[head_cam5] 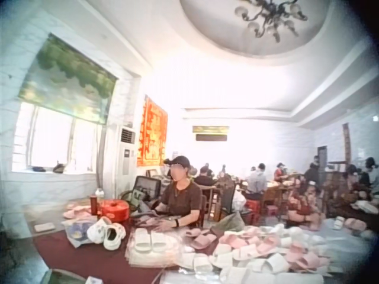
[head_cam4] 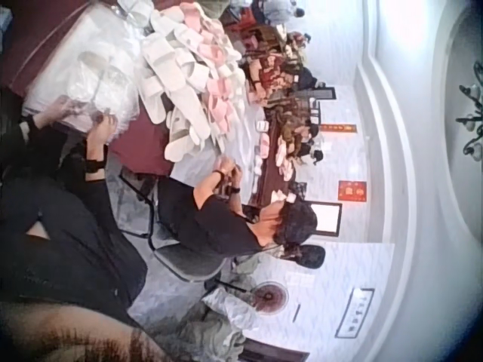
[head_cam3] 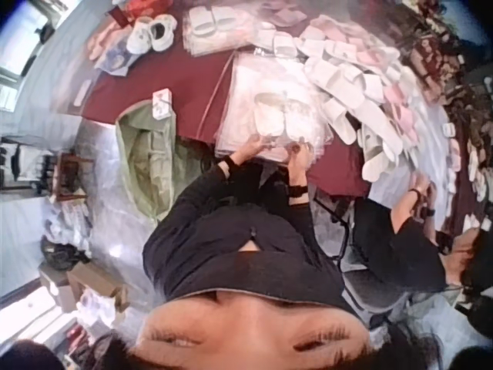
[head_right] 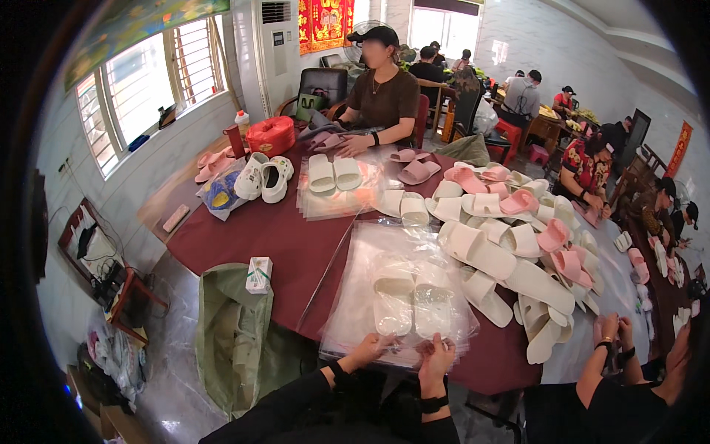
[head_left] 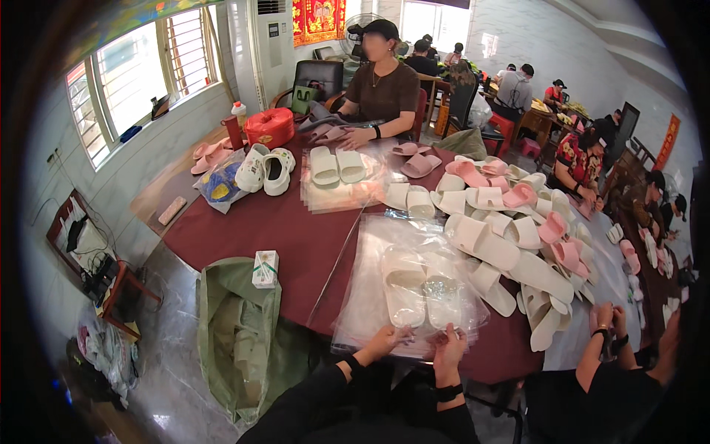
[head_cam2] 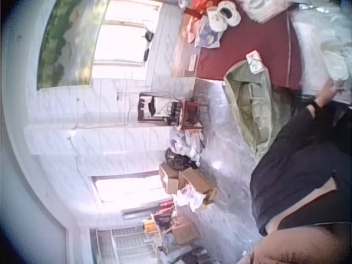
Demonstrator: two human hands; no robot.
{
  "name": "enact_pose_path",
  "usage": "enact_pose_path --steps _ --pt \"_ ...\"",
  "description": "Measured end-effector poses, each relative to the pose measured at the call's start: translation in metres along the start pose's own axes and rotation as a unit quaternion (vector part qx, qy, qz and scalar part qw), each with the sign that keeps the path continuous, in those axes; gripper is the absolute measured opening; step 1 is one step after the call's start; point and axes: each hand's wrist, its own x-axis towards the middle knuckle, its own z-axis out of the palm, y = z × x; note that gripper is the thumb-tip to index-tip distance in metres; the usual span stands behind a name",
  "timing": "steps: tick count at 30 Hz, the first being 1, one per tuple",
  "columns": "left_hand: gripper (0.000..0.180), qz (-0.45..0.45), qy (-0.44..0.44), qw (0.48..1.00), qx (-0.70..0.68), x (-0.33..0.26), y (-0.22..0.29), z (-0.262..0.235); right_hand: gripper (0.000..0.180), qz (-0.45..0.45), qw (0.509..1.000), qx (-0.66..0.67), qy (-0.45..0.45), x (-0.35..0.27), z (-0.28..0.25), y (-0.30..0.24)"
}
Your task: Packaging multiple pairs of white and pink slippers into plastic bags.
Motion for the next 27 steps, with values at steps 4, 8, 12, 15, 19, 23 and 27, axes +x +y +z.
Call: enact_pose_path --steps 4,8,12,15,19,23,27 --pt "0.049 0.003 -0.015 0.999 0.039 0.001 -0.011 -0.007 0.034 -0.006 0.993 0.022 -0.12 -0.015 0.02 -0.003" --pt "0.045 -0.001 -0.02 1.0 0.004 0.001 -0.01 -0.006 0.036 -0.034 0.973 -0.093 -0.211 -0.017 0.029 0.003" --pt "0.043 0.036 -0.075 0.992 -0.09 0.01 -0.024 -0.004 0.037 0.031 0.96 -0.116 -0.253 -0.005 0.024 0.01" --pt "0.037 0.046 -0.08 0.996 -0.011 0.011 -0.04 -0.01 0.028 0.051 0.973 -0.136 -0.181 0.001 0.025 0.011" --pt "0.03 0.025 -0.166 0.973 0.158 0.013 -0.033 -0.018 0.009 0.071 0.973 -0.216 -0.042 -0.002 0.04 -0.005" --pt "0.026 0.041 -0.196 0.97 0.136 0.019 -0.045 -0.013 0.007 -0.02 0.963 -0.259 -0.076 0.015 0.033 -0.01" --pt "0.028 0.192 -0.124 0.949 0.217 0.013 -0.032 0.005 0.023 0.021 0.952 -0.297 -0.069 0.013 0.042 -0.035"
